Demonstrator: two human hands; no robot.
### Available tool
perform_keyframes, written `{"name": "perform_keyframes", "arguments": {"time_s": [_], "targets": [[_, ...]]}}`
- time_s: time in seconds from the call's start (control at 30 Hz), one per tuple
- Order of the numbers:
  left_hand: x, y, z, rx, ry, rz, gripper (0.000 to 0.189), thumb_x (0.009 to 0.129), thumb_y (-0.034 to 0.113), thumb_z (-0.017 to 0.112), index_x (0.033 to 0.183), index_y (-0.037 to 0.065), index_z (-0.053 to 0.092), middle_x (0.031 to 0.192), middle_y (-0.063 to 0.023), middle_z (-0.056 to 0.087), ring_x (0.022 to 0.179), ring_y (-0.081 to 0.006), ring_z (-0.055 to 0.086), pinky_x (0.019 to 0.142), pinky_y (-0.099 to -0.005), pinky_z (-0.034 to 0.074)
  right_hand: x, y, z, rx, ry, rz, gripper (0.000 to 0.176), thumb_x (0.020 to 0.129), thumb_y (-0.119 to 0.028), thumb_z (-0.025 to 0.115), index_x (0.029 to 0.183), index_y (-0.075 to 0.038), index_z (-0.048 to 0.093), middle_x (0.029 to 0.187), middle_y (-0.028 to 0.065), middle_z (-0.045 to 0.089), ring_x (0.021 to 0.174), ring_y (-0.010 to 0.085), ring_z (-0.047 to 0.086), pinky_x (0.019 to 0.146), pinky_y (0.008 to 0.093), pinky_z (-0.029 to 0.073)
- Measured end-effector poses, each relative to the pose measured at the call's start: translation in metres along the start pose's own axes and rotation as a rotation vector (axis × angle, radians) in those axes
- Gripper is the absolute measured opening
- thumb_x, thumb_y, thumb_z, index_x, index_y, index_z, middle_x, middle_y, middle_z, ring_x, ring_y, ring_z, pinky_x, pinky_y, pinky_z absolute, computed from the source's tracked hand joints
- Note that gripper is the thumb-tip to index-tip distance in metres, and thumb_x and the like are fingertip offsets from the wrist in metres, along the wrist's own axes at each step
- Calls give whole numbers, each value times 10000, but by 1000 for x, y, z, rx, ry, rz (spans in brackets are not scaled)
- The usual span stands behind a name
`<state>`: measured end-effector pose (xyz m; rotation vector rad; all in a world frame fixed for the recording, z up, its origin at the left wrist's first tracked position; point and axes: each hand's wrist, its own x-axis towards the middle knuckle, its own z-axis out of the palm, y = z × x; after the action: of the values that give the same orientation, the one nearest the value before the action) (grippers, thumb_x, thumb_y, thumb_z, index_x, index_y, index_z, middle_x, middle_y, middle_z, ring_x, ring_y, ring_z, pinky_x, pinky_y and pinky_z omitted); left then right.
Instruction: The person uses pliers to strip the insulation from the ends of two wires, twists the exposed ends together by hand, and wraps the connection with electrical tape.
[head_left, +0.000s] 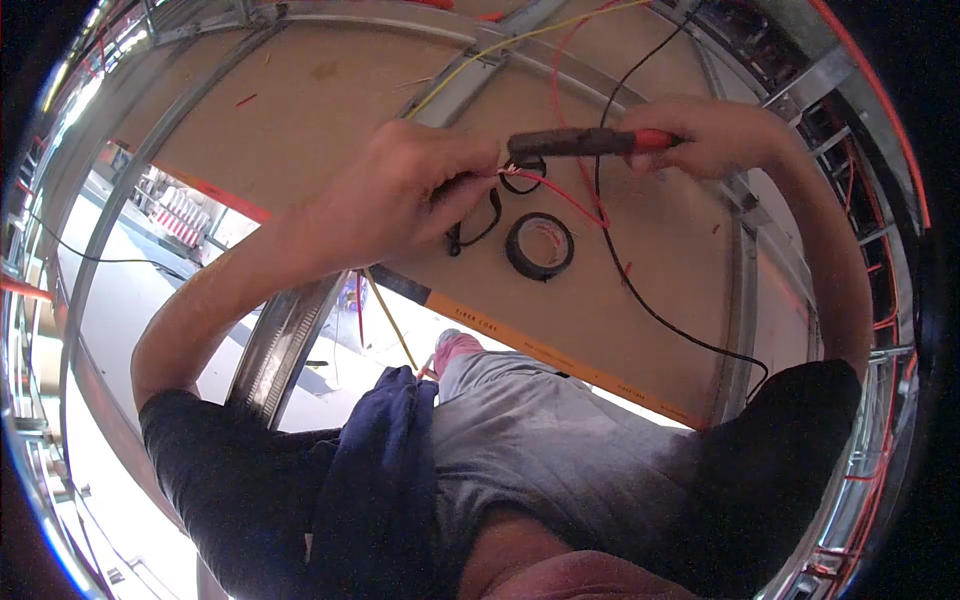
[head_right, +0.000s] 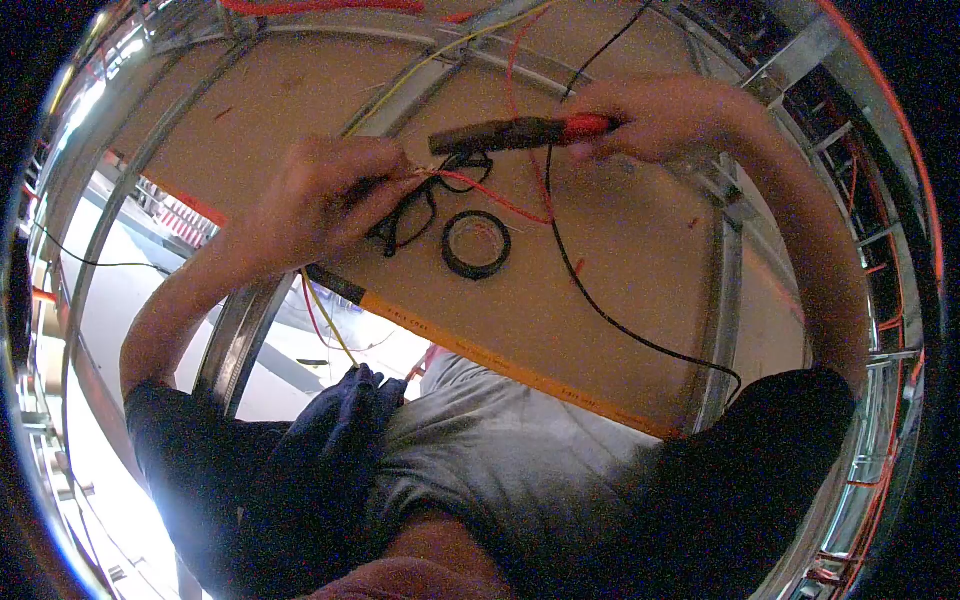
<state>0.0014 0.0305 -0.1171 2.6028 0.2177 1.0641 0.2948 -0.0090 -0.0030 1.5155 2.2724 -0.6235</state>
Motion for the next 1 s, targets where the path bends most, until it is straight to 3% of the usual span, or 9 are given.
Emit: {"name": "perform_keyframes", "arguments": {"time_s": [0.07, 0.13, 0.37, 0.43, 0.77, 0.87, 0.93, 1.0], "targets": [[1, 2, -3, -15, -15, -24, 70, 835, 33, 649, 876, 16, 595, 673, -170, 583, 625, -365, 599, 566, -426, 461, -7, 4, 1, -30, 121, -1, 170, 919, -148, 623, 1005, -13, 568, 836, 77, 553, 827, 233, 541, 782, 369, 441], [2, 3, -6, -13, -45, -76, 74, 835, 36, 649, 869, 14, 588, 667, -174, 580, 624, -367, 600, 570, -433, 458, -10, 9, 2, -155, 225, -96, 222, 908, -137, 622, 1092, -20, 578, 913, 109, 560, 874, 264, 545, 808, 379, 441], [3, 4, -6, -19, -41, -71, 73, 848, 48, 646, 862, 11, 585, 659, -177, 577, 615, -375, 596, 572, -444, 454, -12, 0, 9, -202, 177, -87, 424, 894, -86, 623, 1313, -92, 562, 927, 121, 559, 894, 279, 572, 808, 398, 450], [1, 1, -6, 11, -41, -70, 162, 922, 162, 647, 835, 31, 609, 626, -141, 540, 557, -325, 567, 536, -408, 446, -8, -5, 12, -153, 184, -115, 462, 886, -80, 632, 1340, -110, 552, 913, 123, 554, 885, 284, 571, 802, 407, 453], [-1, 3, -9, 25, -53, -78, 155, 905, 157, 661, 842, 36, 587, 631, -151, 550, 568, -340, 580, 538, -414, 452, -6, -24, 10, -158, 118, -17, 296, 897, -103, 616, 1187, -48, 592, 933, 136, 571, 892, 306, 579, 811, 428, 447], [-1, 3, -8, 19, -74, -91, 144, 896, 143, 662, 840, 34, 586, 647, -148, 554, 589, -345, 590, 545, -419, 454, -6, -20, 12, -89, 200, -131, 219, 924, -205, 629, 1070, -44, 606, 879, 139, 635, 809, 297, 598, 747, 417, 458], [-3, 0, -4, 81, -36, 9, 131, 883, 116, 657, 826, 28, 580, 664, -141, 558, 614, -339, 602, 556, -421, 461, -9, -41, 2, -177, -20, 124, 242, 918, -142, 621, 1134, -33, 617, 775, 76, 570, 743, 221, 577, 715, 364, 458], [-3, 2, -6, 95, -59, 43, 117, 876, 109, 658, 828, 29, 587, 680, -138, 564, 626, -336, 607, 562, -419, 467, -7, -28, 1, -35, -107, 98, 245, 930, -181, 623, 1121, -26, 620, 746, 50, 560, 710, 183, 565, 679, 339, 455]]}}
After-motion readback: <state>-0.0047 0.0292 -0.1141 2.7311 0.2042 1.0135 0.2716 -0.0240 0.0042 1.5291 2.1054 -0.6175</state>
